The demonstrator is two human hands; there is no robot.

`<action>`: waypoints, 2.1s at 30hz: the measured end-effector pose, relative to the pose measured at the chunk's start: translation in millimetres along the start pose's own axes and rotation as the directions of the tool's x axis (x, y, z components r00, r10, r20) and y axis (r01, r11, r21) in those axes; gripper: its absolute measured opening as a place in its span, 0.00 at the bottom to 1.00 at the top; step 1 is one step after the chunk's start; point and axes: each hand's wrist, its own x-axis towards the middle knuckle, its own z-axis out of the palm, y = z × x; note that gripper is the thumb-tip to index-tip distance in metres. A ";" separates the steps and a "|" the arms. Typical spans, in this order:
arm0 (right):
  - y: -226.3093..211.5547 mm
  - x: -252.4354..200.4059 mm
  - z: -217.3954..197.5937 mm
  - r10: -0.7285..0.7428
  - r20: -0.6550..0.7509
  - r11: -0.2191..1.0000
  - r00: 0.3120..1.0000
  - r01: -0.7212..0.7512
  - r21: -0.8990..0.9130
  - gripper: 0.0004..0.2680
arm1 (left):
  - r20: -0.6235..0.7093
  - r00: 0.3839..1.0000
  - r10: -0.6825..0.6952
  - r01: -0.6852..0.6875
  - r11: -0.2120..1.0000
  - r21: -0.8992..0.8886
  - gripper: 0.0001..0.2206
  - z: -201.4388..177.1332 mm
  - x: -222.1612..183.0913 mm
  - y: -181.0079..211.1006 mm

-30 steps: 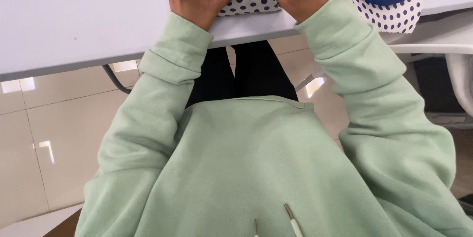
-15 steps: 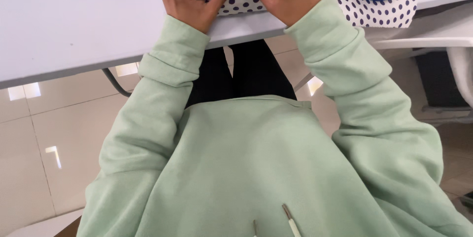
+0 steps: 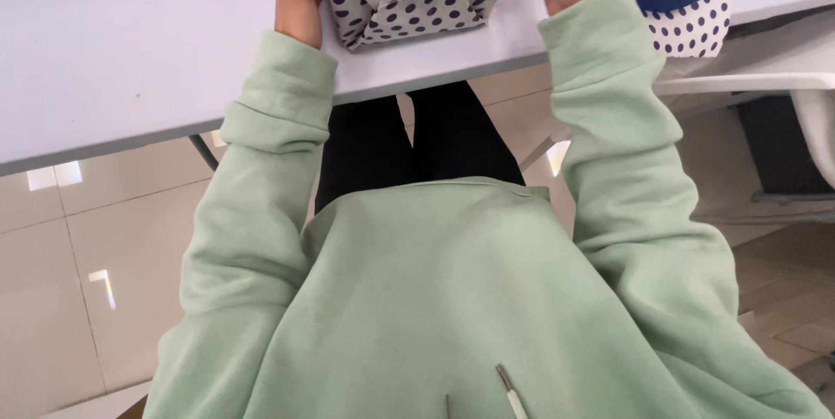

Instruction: The person wraps a small white box in polka-dot paper, using a tape dispenser to secure the paper around the box and then folding the ends to complete the wrapping.

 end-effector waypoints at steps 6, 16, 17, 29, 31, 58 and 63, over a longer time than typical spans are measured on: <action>-4.8 12.9 13.7 0.367 0.137 0.856 0.920 -0.392 0.338 0.13 | 0.081 0.979 -0.189 0.200 0.966 -0.165 0.41 4.7 14.0 5.2; 85.5 -0.9 -9.6 0.094 0.000 0.710 0.996 -0.066 0.701 0.11 | 0.471 0.767 0.436 -0.269 0.884 -0.381 0.52 -25.4 55.0 -78.6; 81.6 -4.0 -7.9 0.037 0.141 0.556 0.989 -0.137 0.820 0.06 | 0.490 0.810 0.321 -0.242 0.945 -0.219 0.53 -16.7 38.6 -42.8; 14.6 -15.1 23.4 -0.486 0.271 0.872 0.831 0.444 0.203 0.25 | 0.417 0.898 0.137 -0.174 0.983 0.051 0.66 -55.3 -24.1 -34.4; -2.2 -18.2 18.7 -0.492 0.282 0.870 0.824 0.457 0.184 0.26 | 0.442 0.887 0.135 -0.194 0.977 0.091 0.66 -47.6 -22.7 -16.2; -92.7 -12.4 -22.3 -0.443 0.425 0.871 0.789 0.491 -0.003 0.16 | 0.495 0.865 0.085 -0.329 0.840 0.431 0.32 51.9 30.3 191.3; -110.3 -4.2 -25.8 -0.408 0.535 0.549 0.740 0.667 -0.504 0.15 | 0.573 0.820 0.018 -0.366 0.785 0.500 0.14 58.3 37.2 201.8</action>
